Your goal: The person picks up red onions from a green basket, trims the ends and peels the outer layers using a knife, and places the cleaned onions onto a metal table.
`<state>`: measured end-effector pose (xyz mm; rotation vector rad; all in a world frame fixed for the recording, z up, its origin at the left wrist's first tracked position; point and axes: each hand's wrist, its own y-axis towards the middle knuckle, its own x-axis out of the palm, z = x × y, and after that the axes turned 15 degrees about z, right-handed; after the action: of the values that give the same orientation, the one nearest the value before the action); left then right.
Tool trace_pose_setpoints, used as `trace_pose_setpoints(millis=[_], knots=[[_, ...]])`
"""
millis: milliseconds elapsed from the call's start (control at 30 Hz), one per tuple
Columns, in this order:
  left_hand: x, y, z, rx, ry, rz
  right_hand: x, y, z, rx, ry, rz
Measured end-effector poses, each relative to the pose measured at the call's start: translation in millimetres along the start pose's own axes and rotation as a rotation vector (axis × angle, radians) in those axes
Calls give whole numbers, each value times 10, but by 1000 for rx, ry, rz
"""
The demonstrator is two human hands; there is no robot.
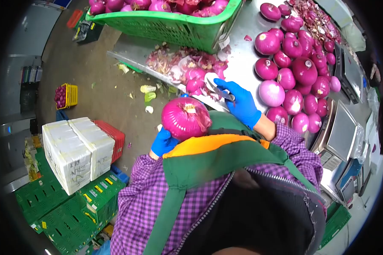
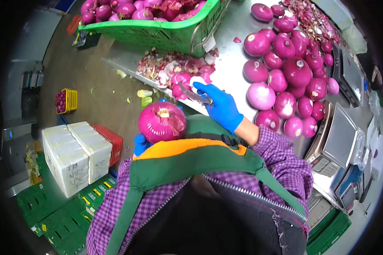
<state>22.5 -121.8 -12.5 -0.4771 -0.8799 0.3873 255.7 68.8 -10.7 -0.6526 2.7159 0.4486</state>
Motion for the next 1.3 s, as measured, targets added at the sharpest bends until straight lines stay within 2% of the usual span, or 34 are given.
trace_pose_setpoints(millis=[33, 67, 100, 167, 233, 300, 333, 367, 400, 433, 467, 500, 533, 567, 600, 633, 667, 700, 733, 800, 867, 900, 1000, 1067, 1100, 1167, 1233, 1300], knots=[[-17, 57, -5, -3, -35, -12, -7, 174, -94, 33, 155, 18], [-33, 83, -27, -1, -61, -17, -13, 218, -182, 95, 322, -77], [-15, 108, -42, -2, -84, -17, -43, 241, -348, 97, 325, -77], [234, 115, -1, -12, -132, 5, -95, 340, -647, -222, 421, -178], [408, 127, 59, -33, -181, 30, -7, 336, -627, -259, 376, -197], [471, 158, 102, 15, -199, 33, 150, 368, -498, 48, 631, -230], [405, 168, 80, 11, -196, 35, 187, 429, -495, 46, 455, -207], [288, 198, 44, 16, -123, -46, 210, 474, -485, 48, 456, -205], [227, 222, 33, 22, -50, -128, 228, 521, -469, 119, 471, -117], [401, 192, 98, 23, -50, -127, 244, 572, -439, 190, 485, -32], [596, 174, 184, -62, -227, -190, 300, 644, -302, 209, 559, 90], [733, 195, 266, -142, -404, -252, 264, 706, -193, 205, 486, 126], [704, 260, 383, -280, -247, -497, 187, 725, -248, 229, 400, 95], [727, 198, 379, -273, -251, -488, 103, 754, -330, 252, 315, 65], [786, 150, 382, -146, -211, -267, 54, 724, -433, 256, 249, 34], [818, 122, 392, -20, -169, -50, 78, 664, -423, 81, 192, 64], [676, 136, 303, -99, -283, 43, 30, 589, -435, 73, 94, -37], [645, 149, 296, -100, -287, 46, -23, 540, -521, 70, -3, -140], [621, 174, 301, -113, -261, 47, -24, 503, -509, 71, -6, -141], [594, 171, 286, -136, -252, 61, -20, 383, -485, -209, -56, -210], [641, 223, 348, -252, -381, 2, -31, 335, -554, -201, -146, -250], [689, 223, 355, -254, -381, 3, -28, 330, -594, -197, -231, -280], [777, 242, 341, -278, -322, 38, 9, 322, -598, -246, -243, -276], [726, 270, 324, -337, -478, -39, 45, 305, -540, -275, -256, -272], [713, 286, 322, -338, -477, -38, 67, 300, -497, -270, -280, -283], [697, 338, 334, -244, -130, 60, 69, 327, -463, -261, -304, -291], [660, 388, 355, -316, -195, 62, 28, 367, -489, -297, -375, -362], [665, 419, 359, -388, -259, 62, 6, 372, -479, -324, -384, -346]])
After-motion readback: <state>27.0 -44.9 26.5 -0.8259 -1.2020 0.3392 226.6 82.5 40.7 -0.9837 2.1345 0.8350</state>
